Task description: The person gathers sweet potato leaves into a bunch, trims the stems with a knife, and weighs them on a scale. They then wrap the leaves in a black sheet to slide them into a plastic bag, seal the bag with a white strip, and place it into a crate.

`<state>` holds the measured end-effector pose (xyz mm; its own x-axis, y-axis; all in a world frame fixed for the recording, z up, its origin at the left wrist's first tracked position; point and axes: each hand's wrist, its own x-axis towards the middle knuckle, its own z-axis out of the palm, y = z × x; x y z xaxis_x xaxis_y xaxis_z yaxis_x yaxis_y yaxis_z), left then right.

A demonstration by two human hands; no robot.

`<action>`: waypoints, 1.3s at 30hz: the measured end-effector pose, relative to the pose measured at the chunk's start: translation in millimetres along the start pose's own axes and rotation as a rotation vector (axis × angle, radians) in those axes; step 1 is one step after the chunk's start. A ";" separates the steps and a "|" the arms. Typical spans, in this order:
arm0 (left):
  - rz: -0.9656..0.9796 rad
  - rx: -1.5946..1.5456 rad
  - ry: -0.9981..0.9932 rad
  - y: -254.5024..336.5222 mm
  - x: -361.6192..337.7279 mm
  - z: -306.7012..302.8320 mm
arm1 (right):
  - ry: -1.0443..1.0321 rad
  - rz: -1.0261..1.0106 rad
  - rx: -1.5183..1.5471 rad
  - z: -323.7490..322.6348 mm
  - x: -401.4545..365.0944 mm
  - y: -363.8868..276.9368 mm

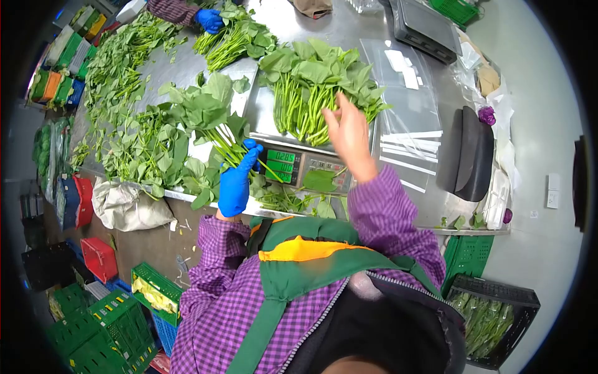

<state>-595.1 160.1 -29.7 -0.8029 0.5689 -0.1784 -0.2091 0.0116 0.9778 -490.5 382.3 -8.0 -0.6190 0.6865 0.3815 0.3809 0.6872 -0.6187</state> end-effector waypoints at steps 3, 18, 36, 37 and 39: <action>-0.019 -0.052 -0.070 -2.1 4.9 6.4 | -0.283 -0.016 0.230 -5.7 -30.8 -32.0; -0.090 -0.085 -0.332 22.9 16.1 14.7 | -0.746 0.547 1.039 7.4 -57.2 -60.2; -0.143 -0.431 -0.268 29.7 67.7 46.6 | -0.370 0.734 0.958 28.7 -43.2 -10.1; -0.169 -0.435 -0.307 25.1 71.2 55.7 | -0.367 0.736 0.954 26.2 -45.4 -8.6; -0.200 -0.445 -0.349 24.4 73.2 65.6 | -0.279 0.697 0.989 19.8 -50.8 -5.6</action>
<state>-622.3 256.0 -11.7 -0.5087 0.8284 -0.2345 -0.6118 -0.1562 0.7754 -474.8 338.9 -37.6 -0.6640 0.6757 -0.3202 0.0806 -0.3611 -0.9290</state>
